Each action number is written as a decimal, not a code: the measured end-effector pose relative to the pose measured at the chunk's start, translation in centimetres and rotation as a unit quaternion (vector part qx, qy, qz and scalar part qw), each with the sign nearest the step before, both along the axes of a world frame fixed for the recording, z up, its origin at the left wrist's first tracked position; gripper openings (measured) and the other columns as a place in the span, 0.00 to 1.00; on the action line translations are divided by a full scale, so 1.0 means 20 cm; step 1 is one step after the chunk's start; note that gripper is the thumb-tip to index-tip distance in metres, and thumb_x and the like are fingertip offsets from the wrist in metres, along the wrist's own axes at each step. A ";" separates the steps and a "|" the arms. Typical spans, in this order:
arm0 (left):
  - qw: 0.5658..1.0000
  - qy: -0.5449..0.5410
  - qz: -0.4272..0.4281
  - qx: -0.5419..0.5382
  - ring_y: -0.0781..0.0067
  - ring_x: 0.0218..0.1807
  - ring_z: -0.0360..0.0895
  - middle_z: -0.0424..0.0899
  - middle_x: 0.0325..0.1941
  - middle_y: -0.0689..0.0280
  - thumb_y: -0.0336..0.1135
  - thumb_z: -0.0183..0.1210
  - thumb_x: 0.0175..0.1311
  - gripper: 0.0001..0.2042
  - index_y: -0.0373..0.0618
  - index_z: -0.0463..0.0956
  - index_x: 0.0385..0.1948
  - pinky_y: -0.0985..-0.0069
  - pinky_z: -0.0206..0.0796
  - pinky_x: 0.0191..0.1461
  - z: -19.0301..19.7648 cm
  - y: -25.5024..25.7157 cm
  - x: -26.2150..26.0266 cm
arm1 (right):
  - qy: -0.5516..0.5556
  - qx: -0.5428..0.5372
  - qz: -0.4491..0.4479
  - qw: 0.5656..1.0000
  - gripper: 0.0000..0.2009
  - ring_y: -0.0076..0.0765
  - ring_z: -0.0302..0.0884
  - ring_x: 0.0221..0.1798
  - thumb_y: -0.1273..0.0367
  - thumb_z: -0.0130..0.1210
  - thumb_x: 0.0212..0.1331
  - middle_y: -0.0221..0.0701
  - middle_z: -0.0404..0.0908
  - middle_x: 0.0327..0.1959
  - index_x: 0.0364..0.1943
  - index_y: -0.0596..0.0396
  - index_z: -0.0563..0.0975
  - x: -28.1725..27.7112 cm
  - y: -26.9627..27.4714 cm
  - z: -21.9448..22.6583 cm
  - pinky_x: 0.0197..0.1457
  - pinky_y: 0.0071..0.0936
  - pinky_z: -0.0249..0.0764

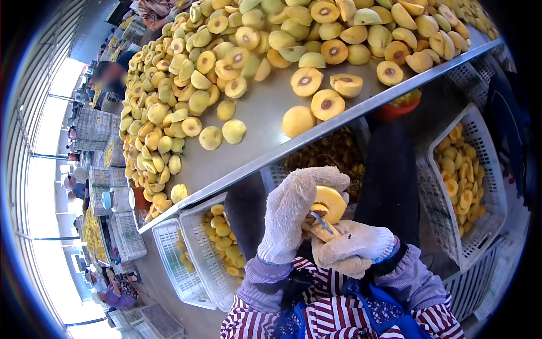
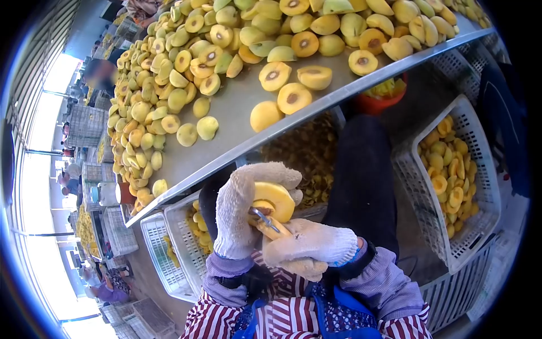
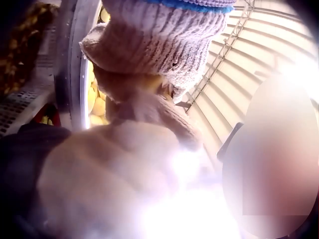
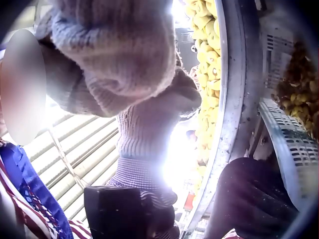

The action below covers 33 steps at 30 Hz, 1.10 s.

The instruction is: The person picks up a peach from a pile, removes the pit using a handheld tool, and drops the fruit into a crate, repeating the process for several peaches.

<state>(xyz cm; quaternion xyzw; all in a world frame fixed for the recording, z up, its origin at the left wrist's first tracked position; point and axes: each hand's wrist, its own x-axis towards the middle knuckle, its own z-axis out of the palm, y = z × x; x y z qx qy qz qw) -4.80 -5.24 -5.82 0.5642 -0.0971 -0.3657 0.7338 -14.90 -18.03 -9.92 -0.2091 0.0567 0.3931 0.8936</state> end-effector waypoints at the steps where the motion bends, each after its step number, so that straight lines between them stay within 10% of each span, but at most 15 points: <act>1: 0.999 0.024 0.026 -0.005 0.55 0.50 0.83 0.82 0.49 0.47 0.62 0.56 0.65 0.33 0.33 0.73 0.52 0.62 0.81 0.52 0.01 -0.01 -0.01 | -0.028 -0.009 0.016 0.999 0.12 0.17 0.62 0.09 0.62 0.58 0.66 0.23 0.70 0.14 0.40 0.56 0.73 0.00 0.00 0.01 0.11 0.16 0.59; 4: 0.962 0.240 0.110 -0.069 0.56 0.35 0.86 0.84 0.41 0.46 0.57 0.54 0.69 0.28 0.35 0.74 0.50 0.70 0.83 0.37 0.00 0.03 0.02 | -0.080 -0.019 0.043 0.996 0.12 0.17 0.62 0.09 0.64 0.58 0.65 0.24 0.70 0.13 0.40 0.58 0.73 0.03 0.00 0.04 0.11 0.16 0.59; 10: 0.935 -0.136 0.303 0.128 0.60 0.42 0.84 0.84 0.44 0.55 0.53 0.53 0.72 0.24 0.38 0.75 0.51 0.69 0.78 0.47 -0.09 0.41 0.20 | -0.022 -0.047 -0.062 0.997 0.10 0.18 0.63 0.10 0.67 0.57 0.64 0.25 0.71 0.14 0.37 0.61 0.73 0.01 -0.07 0.03 0.11 0.18 0.58; 12: 0.776 -0.348 0.238 0.470 0.57 0.58 0.77 0.81 0.54 0.56 0.46 0.56 0.71 0.21 0.38 0.74 0.55 0.64 0.71 0.62 -0.20 0.72 0.40 | 0.019 -0.132 -0.041 0.990 0.09 0.17 0.64 0.13 0.66 0.57 0.64 0.23 0.71 0.16 0.39 0.56 0.72 0.05 -0.08 -0.03 0.14 0.17 0.59; 15: 0.447 -0.667 0.194 0.564 0.60 0.57 0.78 0.81 0.54 0.58 0.32 0.61 0.64 0.15 0.43 0.78 0.51 0.67 0.71 0.61 -0.17 0.59 0.43 | 0.026 -0.336 -0.100 0.936 0.11 0.16 0.66 0.15 0.64 0.58 0.64 0.23 0.72 0.18 0.40 0.55 0.73 0.09 0.01 0.03 0.17 0.17 0.61; 19: 0.814 -0.489 0.026 0.312 0.62 0.58 0.78 0.79 0.59 0.58 0.37 0.65 0.61 0.17 0.48 0.79 0.52 0.70 0.70 0.62 -0.12 0.12 0.45 | -0.012 -0.377 -0.092 0.921 0.13 0.17 0.68 0.16 0.61 0.59 0.63 0.24 0.74 0.20 0.40 0.55 0.73 0.09 0.02 0.01 0.21 0.17 0.65; 24: 0.780 -0.484 -0.135 0.372 0.57 0.62 0.75 0.76 0.63 0.57 0.38 0.60 0.63 0.17 0.47 0.78 0.54 0.68 0.66 0.65 -0.30 -0.22 0.69 | 0.009 -0.402 -0.081 0.912 0.15 0.20 0.73 0.21 0.59 0.59 0.62 0.26 0.77 0.23 0.42 0.55 0.75 0.08 -0.03 0.04 0.26 0.20 0.69; 30: 0.658 -0.527 -0.065 0.534 0.51 0.63 0.72 0.72 0.64 0.54 0.49 0.66 0.56 0.32 0.55 0.68 0.63 0.59 0.65 0.66 -0.39 -0.29 0.83 | -0.102 -0.534 -0.094 0.834 0.19 0.29 0.77 0.27 0.57 0.59 0.61 0.32 0.79 0.26 0.46 0.56 0.74 0.07 -0.01 -0.07 0.35 0.28 0.75; 33: 0.789 -0.383 -0.023 0.480 0.52 0.62 0.73 0.74 0.62 0.55 0.49 0.67 0.56 0.34 0.51 0.65 0.64 0.60 0.70 0.61 -0.35 -0.28 0.86 | -0.107 -0.555 -0.079 0.821 0.21 0.34 0.79 0.31 0.54 0.60 0.60 0.35 0.80 0.28 0.45 0.57 0.75 0.08 -0.01 -0.02 0.39 0.31 0.75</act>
